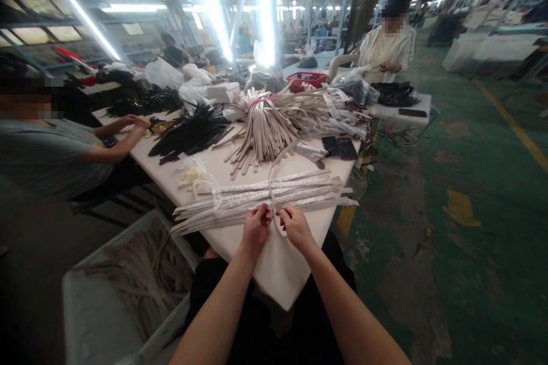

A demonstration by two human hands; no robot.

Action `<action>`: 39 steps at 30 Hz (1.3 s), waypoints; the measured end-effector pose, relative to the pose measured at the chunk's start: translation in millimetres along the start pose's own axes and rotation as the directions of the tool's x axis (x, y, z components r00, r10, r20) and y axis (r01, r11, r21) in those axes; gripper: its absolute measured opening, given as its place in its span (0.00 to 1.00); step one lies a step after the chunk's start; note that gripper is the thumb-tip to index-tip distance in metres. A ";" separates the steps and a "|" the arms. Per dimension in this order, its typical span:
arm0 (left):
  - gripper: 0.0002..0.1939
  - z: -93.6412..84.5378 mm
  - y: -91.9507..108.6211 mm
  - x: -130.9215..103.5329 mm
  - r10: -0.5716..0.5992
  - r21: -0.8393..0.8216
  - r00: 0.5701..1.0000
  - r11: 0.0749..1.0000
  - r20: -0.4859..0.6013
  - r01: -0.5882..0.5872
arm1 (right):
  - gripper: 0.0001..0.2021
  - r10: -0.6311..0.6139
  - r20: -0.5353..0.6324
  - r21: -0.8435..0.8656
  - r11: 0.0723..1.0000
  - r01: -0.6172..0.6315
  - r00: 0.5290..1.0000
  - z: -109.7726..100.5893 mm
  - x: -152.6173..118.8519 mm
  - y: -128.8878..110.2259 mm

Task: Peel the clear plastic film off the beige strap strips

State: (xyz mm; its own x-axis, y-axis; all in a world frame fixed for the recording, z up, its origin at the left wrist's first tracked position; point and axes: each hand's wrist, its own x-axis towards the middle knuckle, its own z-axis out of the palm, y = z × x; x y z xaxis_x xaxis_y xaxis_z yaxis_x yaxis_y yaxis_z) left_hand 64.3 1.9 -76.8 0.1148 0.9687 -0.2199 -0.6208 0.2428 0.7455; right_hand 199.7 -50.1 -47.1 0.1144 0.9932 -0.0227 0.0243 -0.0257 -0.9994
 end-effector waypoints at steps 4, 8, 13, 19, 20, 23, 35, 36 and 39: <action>0.15 -0.1 1.5 -0.5 -0.003 -0.012 1.000 1.000 0.029 0.004 | 0.17 0.040 0.010 -0.081 0.996 -0.039 0.999 6.3 1.9 2.8; 0.16 -2.8 1.5 -1.3 -0.011 0.006 0.999 1.000 0.035 0.011 | 0.17 0.089 0.067 -0.104 0.991 -0.082 0.994 11.2 5.2 5.6; 0.17 -3.5 -3.8 -5.7 -0.035 0.115 0.996 0.993 0.085 0.025 | 0.18 0.159 0.137 -0.148 0.979 -0.139 0.978 7.9 11.8 -2.1; 0.19 1.9 10.9 -5.4 -0.043 0.070 0.998 0.997 0.043 0.039 | 0.18 0.113 0.235 -0.124 0.989 -0.085 0.966 0.8 5.2 -16.5; 0.20 2.9 15.5 -5.5 -0.031 0.045 0.999 0.999 0.012 0.030 | 0.18 0.093 0.252 -0.138 0.989 -0.059 0.963 -0.9 2.0 -17.9; 0.20 6.7 24.2 -10.5 -0.026 0.065 1.000 0.998 0.005 0.026 | 0.21 0.036 0.247 -0.268 0.963 0.033 0.968 -6.0 -4.8 -22.8; 0.19 24.9 38.8 -27.4 -0.013 0.126 1.000 0.992 -0.011 0.014 | 0.18 -0.139 0.261 -0.603 0.750 0.274 0.955 -25.1 -0.2 -53.6; 0.19 25.6 37.6 -28.6 -0.038 0.144 0.999 0.989 -0.011 0.039 | 0.18 -0.143 0.254 -0.610 0.744 0.273 0.957 -25.6 0.4 -53.1; 0.20 27.1 32.0 -33.2 -0.122 0.196 0.992 0.973 0.002 0.120 | 0.19 -0.128 0.275 -0.581 0.768 0.271 0.953 -28.5 2.1 -52.5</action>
State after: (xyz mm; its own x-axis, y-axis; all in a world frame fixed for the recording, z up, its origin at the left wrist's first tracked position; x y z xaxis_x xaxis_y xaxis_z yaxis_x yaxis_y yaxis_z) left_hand 61.6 -21.1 -28.5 0.1914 0.9318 -0.3083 -0.4381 0.3622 0.8227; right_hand 226.9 -49.9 6.1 -0.1674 0.9810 0.0986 0.6263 0.1830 -0.7578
